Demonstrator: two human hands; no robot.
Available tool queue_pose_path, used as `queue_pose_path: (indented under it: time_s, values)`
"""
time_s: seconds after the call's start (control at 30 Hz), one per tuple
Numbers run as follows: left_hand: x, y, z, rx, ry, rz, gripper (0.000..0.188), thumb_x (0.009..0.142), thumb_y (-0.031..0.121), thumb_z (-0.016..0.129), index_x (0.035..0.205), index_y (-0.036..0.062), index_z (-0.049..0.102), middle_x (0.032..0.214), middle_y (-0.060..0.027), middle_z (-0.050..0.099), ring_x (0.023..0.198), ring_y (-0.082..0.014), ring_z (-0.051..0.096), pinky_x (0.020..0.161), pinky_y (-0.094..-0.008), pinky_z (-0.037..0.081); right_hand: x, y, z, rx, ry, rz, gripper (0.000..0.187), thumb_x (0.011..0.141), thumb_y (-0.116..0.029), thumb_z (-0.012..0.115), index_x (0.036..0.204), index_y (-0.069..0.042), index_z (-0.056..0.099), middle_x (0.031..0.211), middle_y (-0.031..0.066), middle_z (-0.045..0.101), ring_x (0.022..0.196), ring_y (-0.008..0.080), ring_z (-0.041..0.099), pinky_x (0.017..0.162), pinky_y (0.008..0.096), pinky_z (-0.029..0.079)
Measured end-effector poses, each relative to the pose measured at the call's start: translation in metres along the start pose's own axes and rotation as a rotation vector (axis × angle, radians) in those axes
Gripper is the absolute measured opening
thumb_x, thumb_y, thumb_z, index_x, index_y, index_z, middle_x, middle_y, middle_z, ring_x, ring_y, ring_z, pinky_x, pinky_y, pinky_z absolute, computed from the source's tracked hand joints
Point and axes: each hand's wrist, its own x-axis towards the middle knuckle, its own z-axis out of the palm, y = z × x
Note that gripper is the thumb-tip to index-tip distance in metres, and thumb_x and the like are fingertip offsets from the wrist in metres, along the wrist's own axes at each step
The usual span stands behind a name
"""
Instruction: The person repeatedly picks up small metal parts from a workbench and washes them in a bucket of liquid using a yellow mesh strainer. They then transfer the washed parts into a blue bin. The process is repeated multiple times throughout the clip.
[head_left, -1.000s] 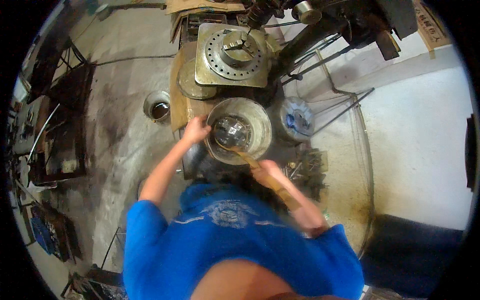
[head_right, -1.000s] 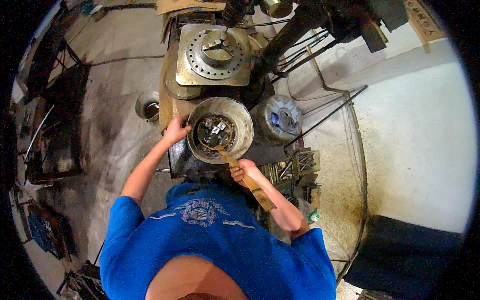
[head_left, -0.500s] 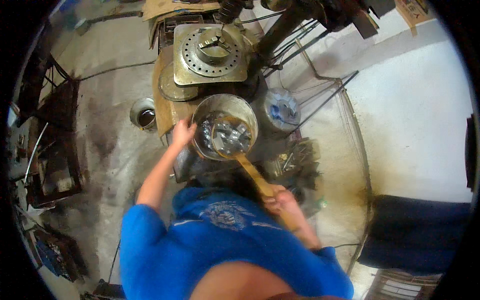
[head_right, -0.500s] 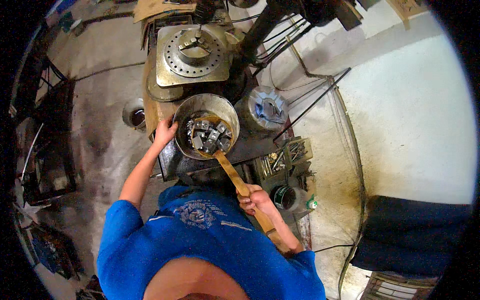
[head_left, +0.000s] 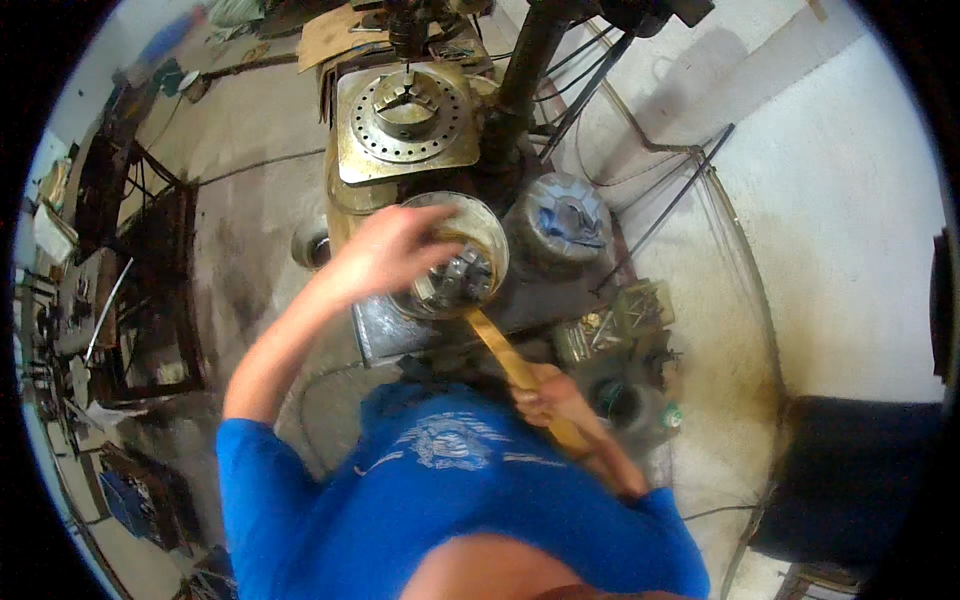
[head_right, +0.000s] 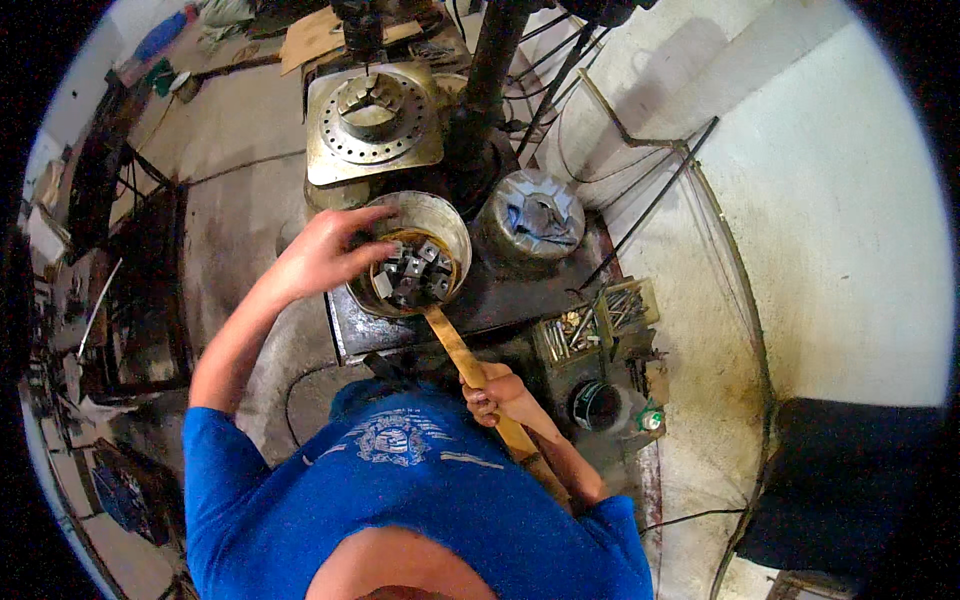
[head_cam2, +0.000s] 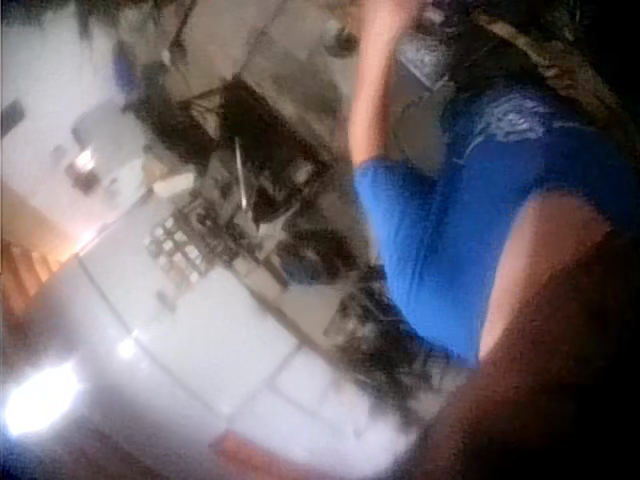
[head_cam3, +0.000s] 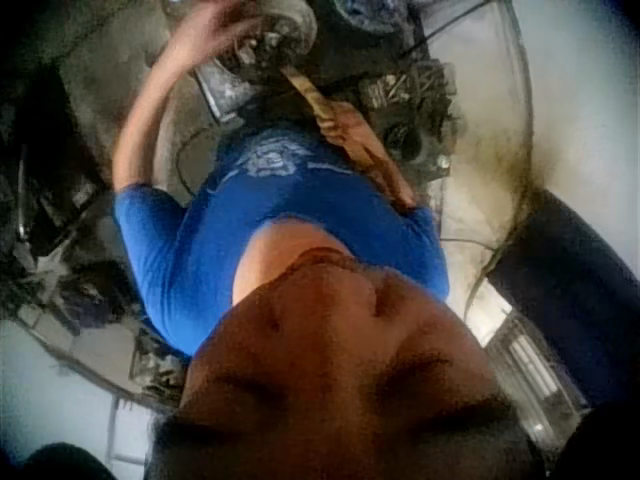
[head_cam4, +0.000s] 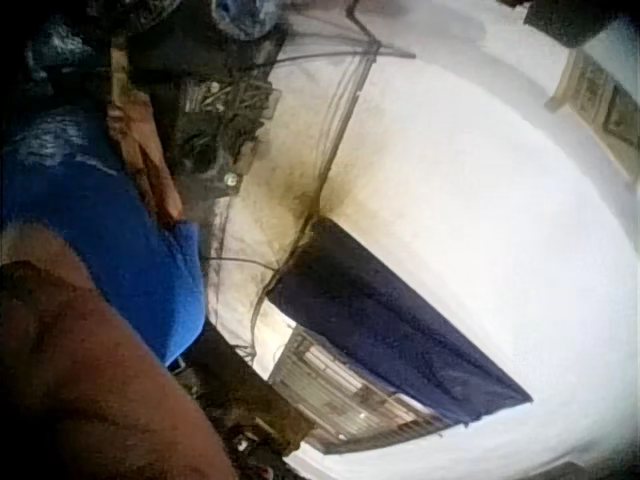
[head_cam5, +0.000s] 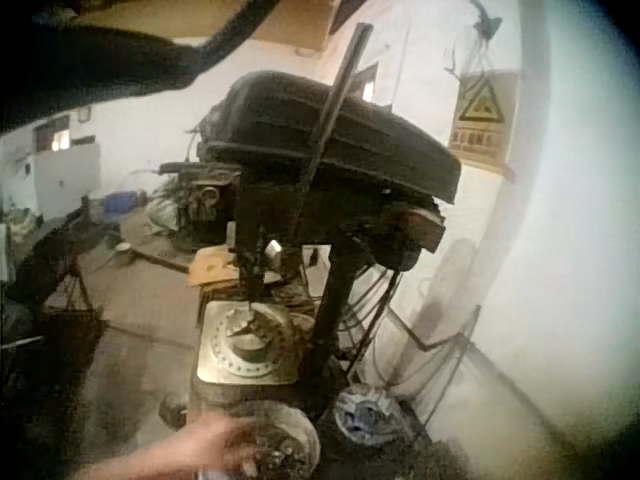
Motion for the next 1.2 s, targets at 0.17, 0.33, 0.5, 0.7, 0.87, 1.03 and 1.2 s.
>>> queue_pose_path:
  time_s: [0.17,0.33,0.5,0.7,0.87,1.03,1.2]
  values:
    - [0.011,0.152,0.003,-0.584,-0.17,0.611,0.034,0.074,0.006,0.053,0.107,-0.0004,0.052,0.068,-0.0131,0.058,0.059,-0.0161,0.055,0.056,-0.0287,0.045,-0.003,0.004,-0.019,0.07,-0.003,0.063,0.018,0.077,-0.013,0.05,0.094,-0.007,0.045,0.061,0.0023,0.043,0.042,0.0125,0.038,0.034,0.0283,0.031]
    - [-0.016,0.186,0.034,-0.67,-0.306,0.647,0.035,0.072,0.008,0.053,0.105,-0.0006,0.053,0.071,-0.0146,0.059,0.063,-0.0194,0.056,0.059,-0.0301,0.045,0.014,-0.019,0.015,0.075,-0.026,0.233,0.017,0.079,-0.014,0.049,0.094,-0.009,0.045,0.061,0.0021,0.043,0.042,0.0126,0.039,0.034,0.0282,0.032]
    - [-0.013,0.194,0.037,-0.727,-0.483,0.678,0.035,0.07,0.009,0.053,0.104,-0.0008,0.053,0.074,-0.0161,0.059,0.067,-0.0226,0.057,0.061,-0.0315,0.046,0.005,-0.011,-0.035,0.276,-0.024,0.205,0.017,0.079,-0.015,0.05,0.095,-0.01,0.045,0.062,0.0014,0.043,0.043,0.0122,0.039,0.035,0.0279,0.033]
    - [-0.022,0.189,0.023,-0.676,-0.466,0.647,0.036,0.068,0.011,0.052,0.101,-0.001,0.054,0.078,-0.0178,0.059,0.071,-0.0265,0.057,0.064,-0.0332,0.046,0.002,-0.011,-0.046,0.203,-0.042,0.187,0.019,0.078,-0.016,0.051,0.095,-0.01,0.045,0.062,0.0005,0.041,0.044,0.0113,0.039,0.036,0.0275,0.032]
    - [-0.008,0.095,-0.016,-0.449,-0.045,0.3,0.037,0.066,0.013,0.052,0.1,-0.0012,0.055,0.081,-0.0193,0.059,0.075,-0.0297,0.058,0.066,-0.0346,0.047,0.004,-0.006,-0.046,0.145,0.048,0.112,0.02,0.077,-0.017,0.052,0.095,-0.009,0.046,0.062,-0.0002,0.04,0.045,0.0105,0.039,0.036,0.0271,0.031]
    - [-0.02,-0.156,0.031,0.464,0.312,-0.63,0.043,0.072,0.038,0.056,0.099,0.005,0.054,0.086,-0.0194,0.059,0.074,-0.0336,0.058,0.065,-0.0448,0.047,0.003,-0.016,0.0,-0.064,0.067,0.04,0.023,0.073,-0.012,0.054,0.094,-0.01,0.046,0.064,-0.0015,0.039,0.046,0.0086,0.036,0.037,0.0249,0.027]
    - [-0.001,-0.214,0.109,0.356,0.479,-0.647,0.039,0.076,0.043,0.051,0.09,0.0066,0.056,0.075,-0.0196,0.06,0.07,-0.0349,0.059,0.06,-0.0442,0.047,0.001,-0.02,0.008,-0.108,0.144,0.024,0.022,0.073,-0.012,0.052,0.094,-0.009,0.046,0.065,-0.0011,0.039,0.047,0.0087,0.036,0.039,0.0259,0.028]
